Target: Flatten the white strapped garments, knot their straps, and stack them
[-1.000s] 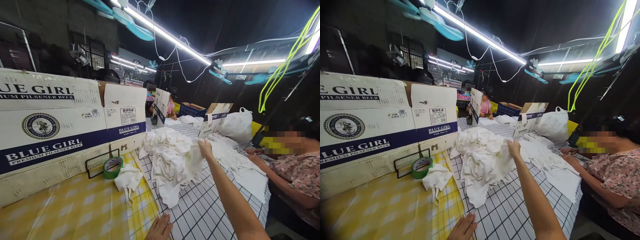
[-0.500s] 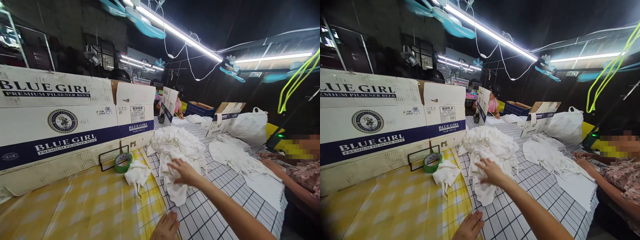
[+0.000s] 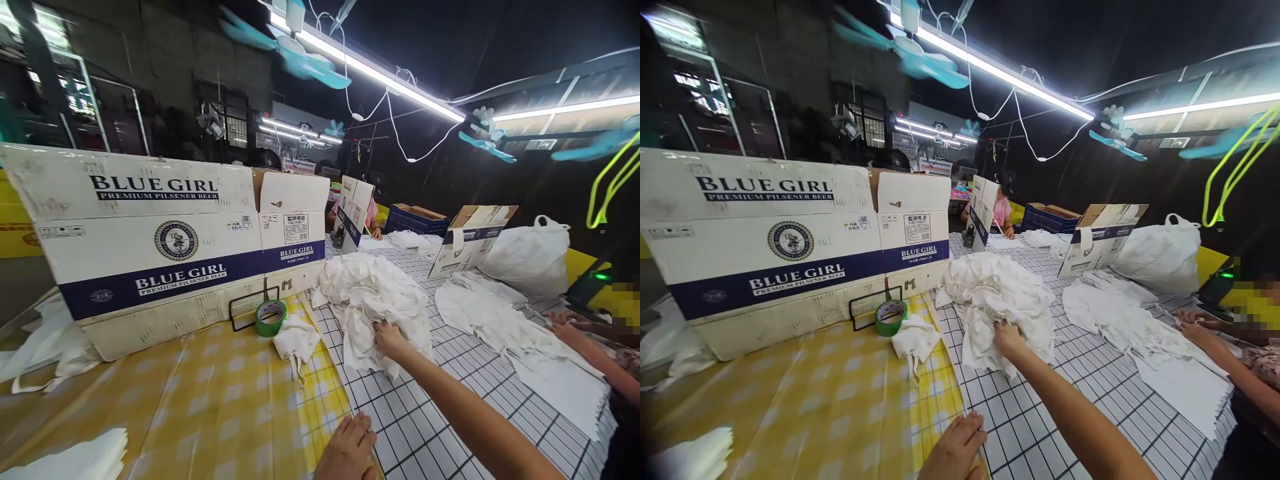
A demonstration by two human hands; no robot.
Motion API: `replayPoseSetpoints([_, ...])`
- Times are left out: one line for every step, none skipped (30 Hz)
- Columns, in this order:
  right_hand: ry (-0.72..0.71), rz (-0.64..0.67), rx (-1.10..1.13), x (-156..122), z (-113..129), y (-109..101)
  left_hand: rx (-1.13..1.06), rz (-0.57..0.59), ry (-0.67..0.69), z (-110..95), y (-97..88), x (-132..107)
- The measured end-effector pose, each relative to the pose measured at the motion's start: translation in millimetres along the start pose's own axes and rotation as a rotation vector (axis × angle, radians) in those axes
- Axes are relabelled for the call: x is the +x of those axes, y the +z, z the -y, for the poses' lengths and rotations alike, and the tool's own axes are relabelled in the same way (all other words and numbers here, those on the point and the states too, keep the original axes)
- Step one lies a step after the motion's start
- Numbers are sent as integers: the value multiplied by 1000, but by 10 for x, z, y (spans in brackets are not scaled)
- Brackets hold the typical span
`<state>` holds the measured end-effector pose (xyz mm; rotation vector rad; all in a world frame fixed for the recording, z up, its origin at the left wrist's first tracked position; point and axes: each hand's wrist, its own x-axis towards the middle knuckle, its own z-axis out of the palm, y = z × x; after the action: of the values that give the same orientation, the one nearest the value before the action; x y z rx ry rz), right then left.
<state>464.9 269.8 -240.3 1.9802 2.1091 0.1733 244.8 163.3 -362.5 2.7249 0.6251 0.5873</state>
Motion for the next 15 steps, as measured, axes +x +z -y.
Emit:
replayPoseSetpoints([1,22,-2,-9,72,-27,7,-28,6,6,31,-6])
replayPoseSetpoints([-7,37,-2,-21,145,-64,14,-60,13,11,65,-11])
replayPoseSetpoints([-21,40,-1,-35,219,-109,23,-95,21,16,97,-15])
replayPoseSetpoints([-40,32,1,-52,293,-158,31,-130,30,18,125,-18])
replayPoseSetpoints([-62,15,4,-74,366,-205,39,-165,36,17,146,-19])
replayPoseSetpoints([-84,-7,8,-100,440,-245,50,-198,44,10,161,-19])
replayPoseSetpoints([-105,-27,11,-134,514,-273,65,-231,56,-3,169,-20])
replayPoseSetpoints([-128,-43,15,-173,588,-287,86,-262,67,-23,170,-24])
replayPoseSetpoints([-150,-52,18,-218,659,-284,112,-290,82,-53,166,-35])
replayPoseSetpoints([-169,-57,22,-264,727,-267,140,-312,93,-93,154,-57])
replayPoseSetpoints([-185,-57,25,-307,788,-241,167,-332,96,-144,133,-95])
replayPoseSetpoints([-194,-54,28,-341,843,-210,189,-347,80,-207,100,-156])
replayPoseSetpoints([-199,-51,32,-360,889,-181,199,-354,42,-281,51,-243])
replayPoseSetpoints([-199,-51,35,-361,928,-162,200,-354,-6,-361,-14,-359])
replayPoseSetpoints([-195,-54,39,-343,961,-155,195,-351,-64,-445,-96,-503])
